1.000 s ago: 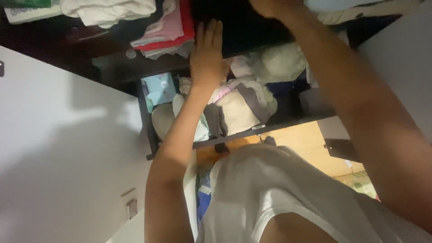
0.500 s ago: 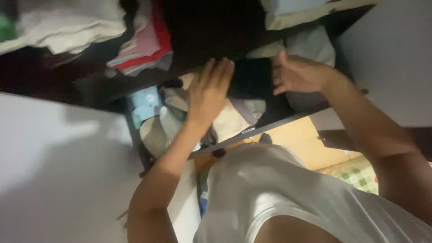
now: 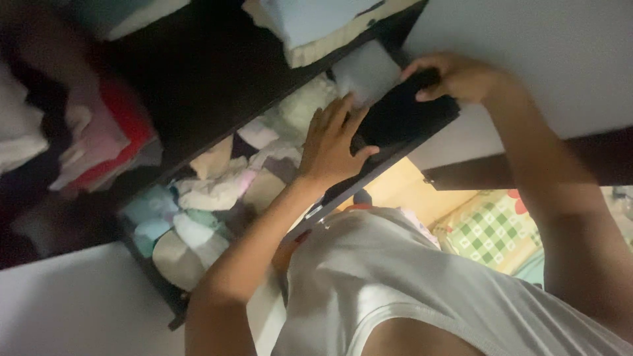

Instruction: Organizing and folding various items of clothing within a dresser drawer.

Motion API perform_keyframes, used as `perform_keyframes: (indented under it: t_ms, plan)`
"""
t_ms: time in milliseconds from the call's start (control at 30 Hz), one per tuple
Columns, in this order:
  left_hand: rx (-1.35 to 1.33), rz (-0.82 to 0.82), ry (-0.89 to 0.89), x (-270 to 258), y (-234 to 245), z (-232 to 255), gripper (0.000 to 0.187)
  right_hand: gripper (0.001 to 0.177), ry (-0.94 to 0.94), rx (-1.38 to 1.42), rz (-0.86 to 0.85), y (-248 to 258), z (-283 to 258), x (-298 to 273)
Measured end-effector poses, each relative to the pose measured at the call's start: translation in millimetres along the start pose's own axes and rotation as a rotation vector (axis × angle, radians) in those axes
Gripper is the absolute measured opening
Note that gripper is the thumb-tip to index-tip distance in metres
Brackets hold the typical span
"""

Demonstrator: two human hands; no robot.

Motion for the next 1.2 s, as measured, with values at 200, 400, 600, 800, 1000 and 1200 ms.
perform_keyframes:
  t_ms: [200, 400, 600, 800, 1000, 1200]
  plan:
    - [-0.169, -0.166, 0.023, -14, -73, -13, 0.052, 0.045, -0.188, -0.043, -0.069, -28, 31, 9]
    - [-0.185, -0.215, -0.001, -23, -110, -15, 0.048, 0.044, -0.087, -0.201, -0.123, -39, 24, 15]
    - [0.163, -0.38, -0.128, -35, -144, -25, 0.074, 0.045, -0.011, -0.585, 0.184, -65, 3, -21]
    - [0.364, -0.343, -0.144, -42, -161, -27, 0.081, 0.062, -0.353, -0.465, 0.119, -85, -40, -63]
    - [0.378, -0.438, -0.14, 8, -104, -11, 0.079, 0.078, 0.085, -0.822, 0.302, -117, 34, -44]
    - [0.228, -0.339, -0.225, 1, -110, -50, 0.066, 0.092, -0.112, -0.733, 0.196, -118, 25, -32]
Point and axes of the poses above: each hand's wrist, its own x-axis towards the middle knuckle, its own y-axis out of the back of the hand, z = x × y, the point moved 1 cm from there along x, towards the middle knuckle, and after that the axes turned 15 degrees about z, right-handed, at the moved point
